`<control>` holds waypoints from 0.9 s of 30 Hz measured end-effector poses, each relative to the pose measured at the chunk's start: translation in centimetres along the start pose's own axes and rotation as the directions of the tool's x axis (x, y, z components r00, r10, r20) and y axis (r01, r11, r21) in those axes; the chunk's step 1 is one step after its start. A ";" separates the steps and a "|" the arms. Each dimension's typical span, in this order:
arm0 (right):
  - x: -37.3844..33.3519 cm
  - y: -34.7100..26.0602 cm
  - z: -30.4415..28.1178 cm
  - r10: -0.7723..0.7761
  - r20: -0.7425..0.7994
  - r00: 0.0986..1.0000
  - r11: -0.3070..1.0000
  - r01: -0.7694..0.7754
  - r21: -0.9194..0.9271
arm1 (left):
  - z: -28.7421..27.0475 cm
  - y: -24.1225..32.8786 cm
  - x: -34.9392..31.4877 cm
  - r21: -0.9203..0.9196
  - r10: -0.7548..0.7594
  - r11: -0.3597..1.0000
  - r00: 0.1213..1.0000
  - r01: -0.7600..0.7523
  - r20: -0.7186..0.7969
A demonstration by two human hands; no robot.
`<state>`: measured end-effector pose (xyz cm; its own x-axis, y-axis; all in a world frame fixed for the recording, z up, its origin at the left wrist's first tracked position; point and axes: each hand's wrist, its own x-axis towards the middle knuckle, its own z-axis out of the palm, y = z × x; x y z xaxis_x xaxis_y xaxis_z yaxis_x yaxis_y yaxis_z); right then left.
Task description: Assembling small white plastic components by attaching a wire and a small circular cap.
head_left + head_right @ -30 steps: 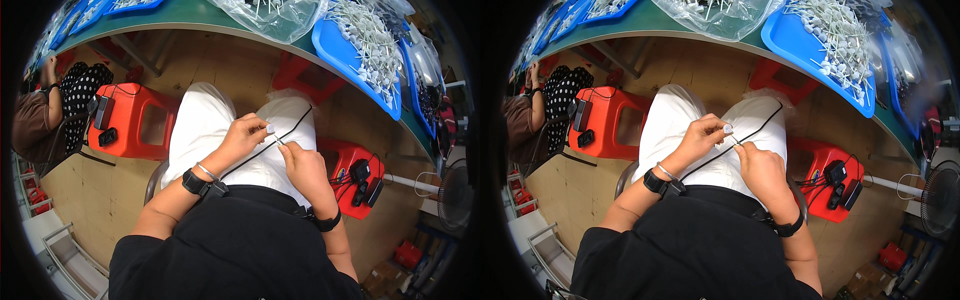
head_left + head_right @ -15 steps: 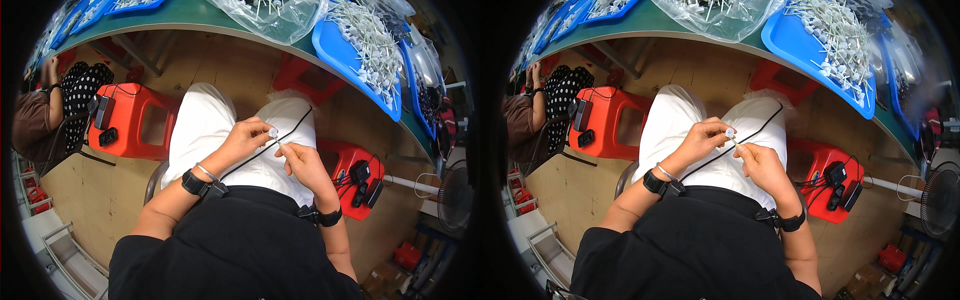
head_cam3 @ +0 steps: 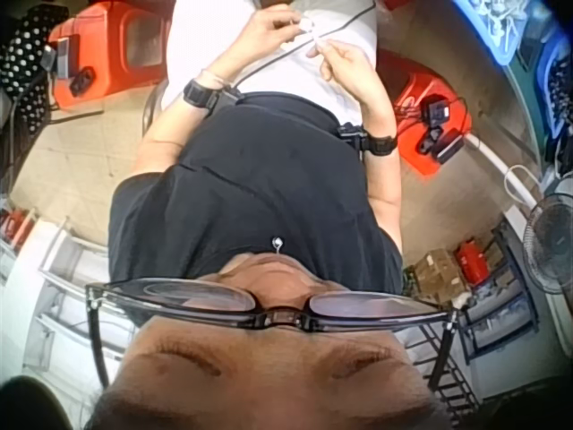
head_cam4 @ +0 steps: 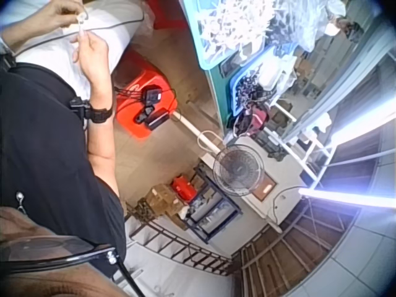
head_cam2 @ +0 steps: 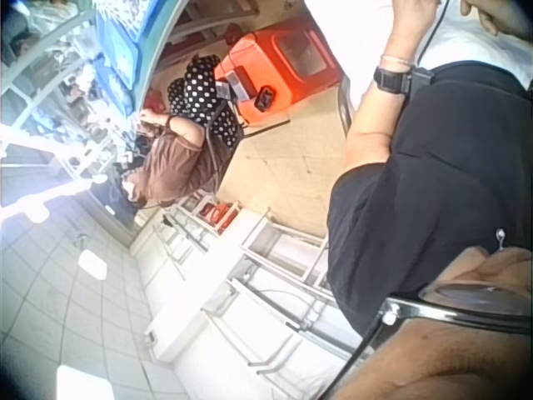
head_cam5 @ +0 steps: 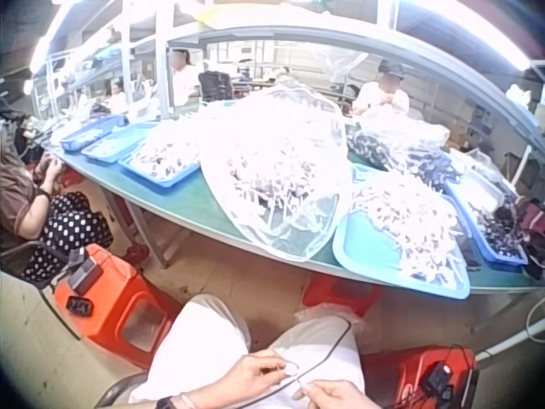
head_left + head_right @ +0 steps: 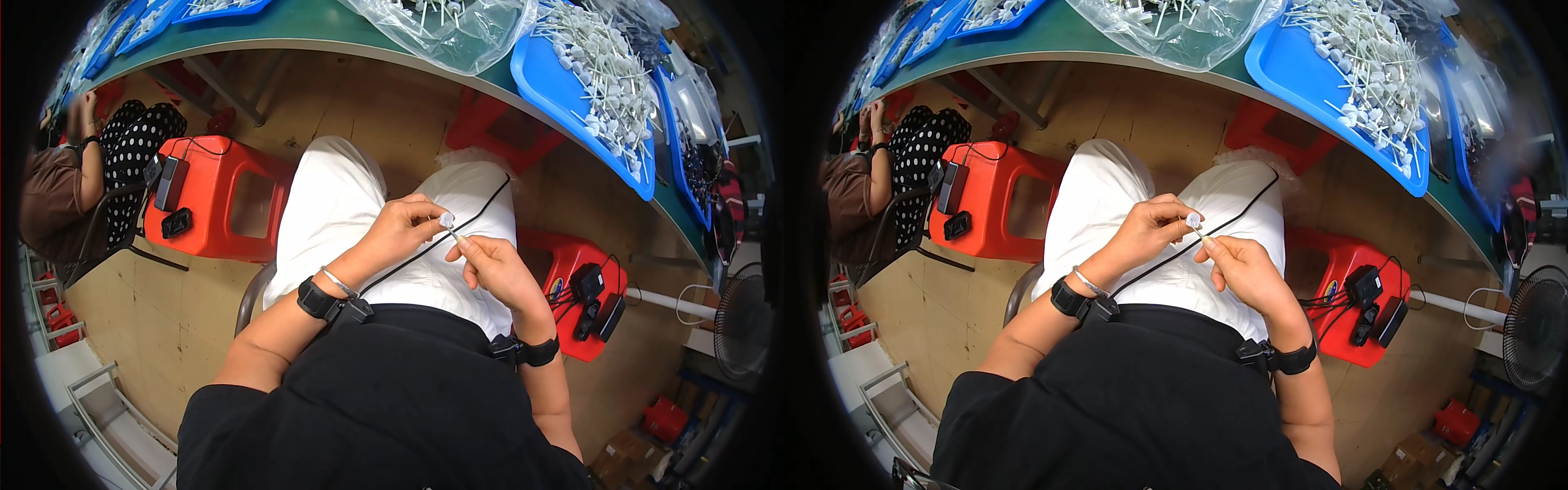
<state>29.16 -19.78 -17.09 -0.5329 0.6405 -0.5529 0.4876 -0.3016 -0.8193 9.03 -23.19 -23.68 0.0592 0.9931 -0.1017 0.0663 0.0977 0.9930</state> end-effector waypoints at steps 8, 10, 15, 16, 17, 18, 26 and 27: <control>0.2 -0.3 0.0 0.051 0.041 0.998 0.997 -0.053 0.052 | 0.1 0.1 -0.1 0.030 0.034 0.999 0.999 -0.034 -0.009; 0.3 -0.3 -0.2 0.074 0.061 0.995 0.993 -0.080 0.092 | 0.1 0.2 -0.1 0.021 0.000 1.000 1.000 0.000 -0.008; 0.4 -0.4 -0.4 0.121 0.117 0.986 0.970 -0.143 0.197 | 0.1 0.0 0.0 -0.022 -0.008 1.000 1.000 0.008 0.002; 0.5 -0.3 -0.5 0.122 0.132 0.984 0.967 -0.147 0.206 | 0.1 0.1 0.0 -0.036 -0.017 0.999 1.000 0.017 0.007; 0.5 -0.2 -0.5 0.122 0.148 0.982 0.965 -0.152 0.215 | 0.1 0.1 0.0 -0.036 -0.017 0.999 1.000 0.017 0.008; 0.6 -0.2 -0.6 0.122 0.148 0.981 0.965 -0.152 0.215 | 0.1 0.1 0.0 -0.040 -0.020 0.999 1.000 0.021 0.009; 0.5 -0.4 -0.4 0.101 0.122 0.987 0.975 -0.123 0.185 | 0.1 0.1 0.0 -0.031 -0.040 0.999 0.999 0.041 0.014; 0.5 -0.4 -0.4 0.101 0.123 0.987 0.975 -0.123 0.185 | 0.1 0.0 0.0 -0.031 -0.039 0.999 0.999 0.039 0.011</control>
<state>29.01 -19.08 -16.97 -0.5615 0.5152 -0.6475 0.4129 -0.5037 -0.7588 9.14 -23.24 -23.68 0.0675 0.9877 -0.1411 0.0377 0.1388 0.9896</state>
